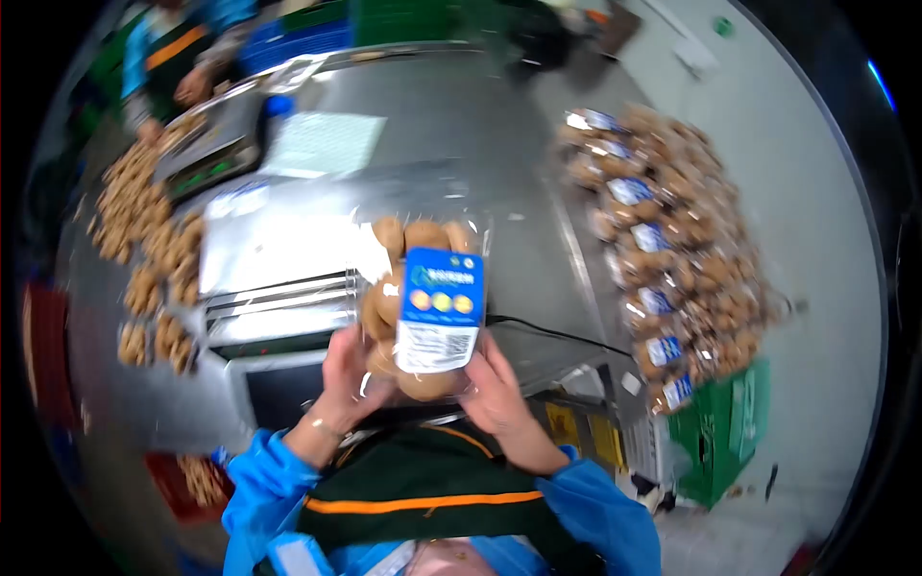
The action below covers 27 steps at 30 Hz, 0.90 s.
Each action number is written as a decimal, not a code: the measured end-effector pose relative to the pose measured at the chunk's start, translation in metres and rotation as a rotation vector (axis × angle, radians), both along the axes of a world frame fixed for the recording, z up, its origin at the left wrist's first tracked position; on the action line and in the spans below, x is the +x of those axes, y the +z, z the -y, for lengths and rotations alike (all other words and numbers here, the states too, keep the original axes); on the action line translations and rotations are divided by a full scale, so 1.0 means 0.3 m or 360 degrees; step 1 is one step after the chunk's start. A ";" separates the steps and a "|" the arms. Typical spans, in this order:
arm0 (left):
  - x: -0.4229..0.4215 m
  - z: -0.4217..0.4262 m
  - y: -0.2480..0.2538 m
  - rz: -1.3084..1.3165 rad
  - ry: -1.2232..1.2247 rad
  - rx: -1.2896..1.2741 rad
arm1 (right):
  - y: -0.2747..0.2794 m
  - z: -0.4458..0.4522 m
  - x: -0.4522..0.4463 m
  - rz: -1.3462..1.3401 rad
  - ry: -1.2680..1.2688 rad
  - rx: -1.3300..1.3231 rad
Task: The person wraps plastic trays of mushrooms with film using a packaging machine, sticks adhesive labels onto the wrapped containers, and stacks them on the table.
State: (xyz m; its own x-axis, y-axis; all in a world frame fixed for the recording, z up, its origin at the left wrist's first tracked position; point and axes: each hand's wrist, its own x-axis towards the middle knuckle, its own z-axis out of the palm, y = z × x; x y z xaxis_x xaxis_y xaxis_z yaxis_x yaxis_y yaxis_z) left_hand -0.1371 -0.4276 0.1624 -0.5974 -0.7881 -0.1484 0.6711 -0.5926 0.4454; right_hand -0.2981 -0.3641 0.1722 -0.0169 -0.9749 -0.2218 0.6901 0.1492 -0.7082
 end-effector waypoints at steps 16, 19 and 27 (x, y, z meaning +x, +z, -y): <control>-0.513 -0.017 0.471 -0.0771 -0.0028 -0.0829 | -0.434 -0.109 -1.204 -0.0520 -0.2045 0.0740; -0.510 -0.052 0.450 -0.0946 0.0325 -0.0894 | -0.540 -0.155 -1.329 -0.0737 -0.1856 0.0975; -0.028 -0.045 0.458 -0.0550 0.0908 -0.1632 | -0.438 -0.054 -1.088 -0.1455 -0.2049 0.0552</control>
